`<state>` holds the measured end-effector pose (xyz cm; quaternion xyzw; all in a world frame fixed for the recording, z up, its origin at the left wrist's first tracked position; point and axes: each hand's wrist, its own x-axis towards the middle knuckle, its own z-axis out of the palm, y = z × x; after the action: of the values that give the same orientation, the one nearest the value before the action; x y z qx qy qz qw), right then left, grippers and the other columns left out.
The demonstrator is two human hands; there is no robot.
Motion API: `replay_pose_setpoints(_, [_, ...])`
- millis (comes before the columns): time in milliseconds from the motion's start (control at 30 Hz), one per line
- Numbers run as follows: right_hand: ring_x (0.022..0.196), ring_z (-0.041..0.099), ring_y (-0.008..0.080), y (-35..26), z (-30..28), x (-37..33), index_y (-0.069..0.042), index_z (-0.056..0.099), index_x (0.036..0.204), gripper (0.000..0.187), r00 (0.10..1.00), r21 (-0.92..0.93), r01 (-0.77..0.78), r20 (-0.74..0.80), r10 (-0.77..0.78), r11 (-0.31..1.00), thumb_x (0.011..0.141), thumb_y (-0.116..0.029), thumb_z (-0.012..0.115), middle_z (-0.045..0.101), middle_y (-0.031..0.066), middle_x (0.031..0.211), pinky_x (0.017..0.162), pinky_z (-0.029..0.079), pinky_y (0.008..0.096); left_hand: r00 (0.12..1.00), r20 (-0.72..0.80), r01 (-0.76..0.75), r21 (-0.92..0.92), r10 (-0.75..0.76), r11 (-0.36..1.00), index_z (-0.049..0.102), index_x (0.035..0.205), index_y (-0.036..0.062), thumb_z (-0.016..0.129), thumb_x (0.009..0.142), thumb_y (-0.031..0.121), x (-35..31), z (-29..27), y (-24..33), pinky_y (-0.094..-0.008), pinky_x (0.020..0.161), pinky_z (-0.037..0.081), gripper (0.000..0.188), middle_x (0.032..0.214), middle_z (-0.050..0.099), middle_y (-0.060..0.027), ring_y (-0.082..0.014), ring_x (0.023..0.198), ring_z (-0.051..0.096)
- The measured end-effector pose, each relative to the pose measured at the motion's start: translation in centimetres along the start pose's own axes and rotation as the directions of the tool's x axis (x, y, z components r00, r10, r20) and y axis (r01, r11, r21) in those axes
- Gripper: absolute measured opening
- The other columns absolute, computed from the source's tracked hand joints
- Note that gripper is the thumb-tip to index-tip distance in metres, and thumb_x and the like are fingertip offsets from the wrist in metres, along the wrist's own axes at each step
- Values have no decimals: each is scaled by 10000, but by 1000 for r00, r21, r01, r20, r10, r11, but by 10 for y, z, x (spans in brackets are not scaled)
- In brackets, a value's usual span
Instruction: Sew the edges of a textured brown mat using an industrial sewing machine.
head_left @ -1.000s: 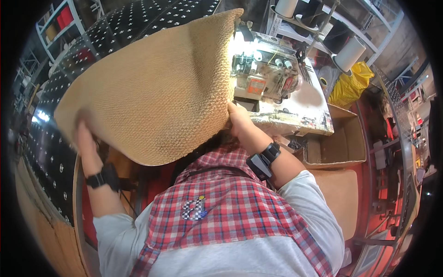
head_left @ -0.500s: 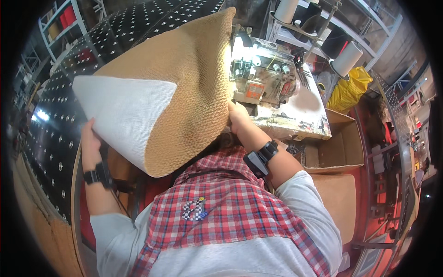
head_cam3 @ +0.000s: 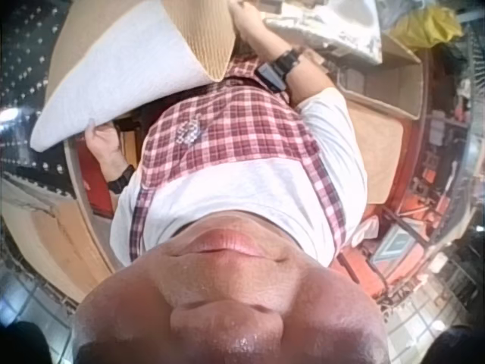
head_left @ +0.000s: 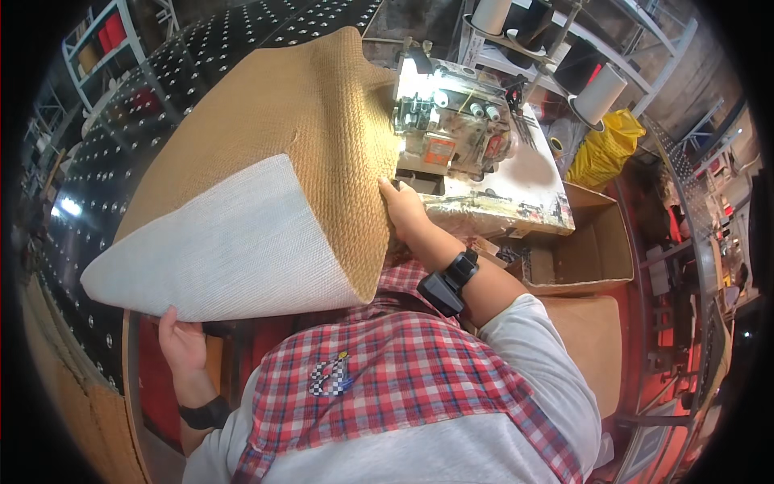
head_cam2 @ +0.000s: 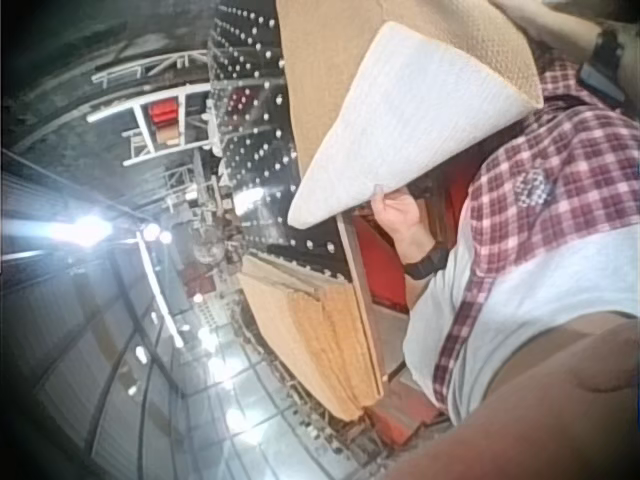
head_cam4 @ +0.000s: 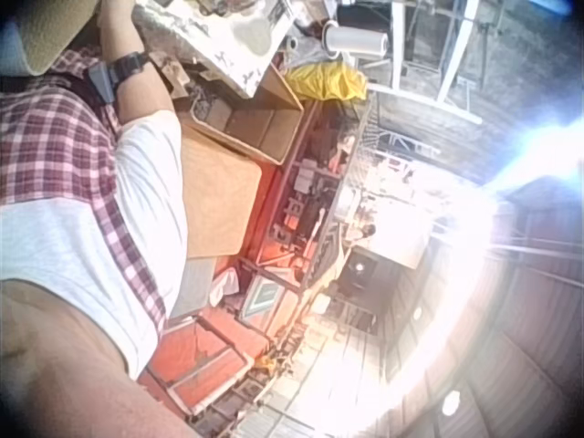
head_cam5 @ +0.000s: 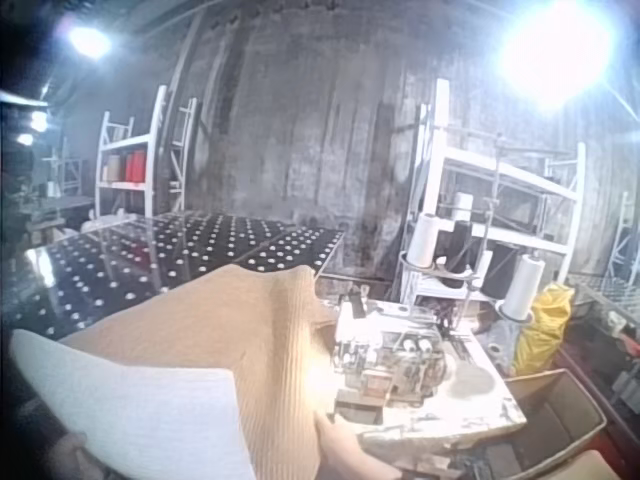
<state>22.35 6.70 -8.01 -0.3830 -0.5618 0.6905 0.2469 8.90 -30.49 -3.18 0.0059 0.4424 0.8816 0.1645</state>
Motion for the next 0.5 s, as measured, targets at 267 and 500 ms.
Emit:
replay_pose_setpoints(267, [741,564,177,2,-3,-31,62,512,998,335,994,-183,110,46,-103,977,835,-231,498,598,138,861,668,438,304,997,77,-2,94,-5,996,326,1231,104,501,789,90,-11,-3,-26,-276,685,450,476,1145,450,-50,-169,966,483])
replay_pose_setpoints(500, [702,574,181,35,-16,-46,51,477,1029,512,973,-366,221,140,-182,904,696,-280,682,595,155,865,665,461,305,957,288,-55,261,-24,964,325,1222,84,486,830,135,-8,13,-38,-269,678,464,426,1151,451,-77,-183,992,479])
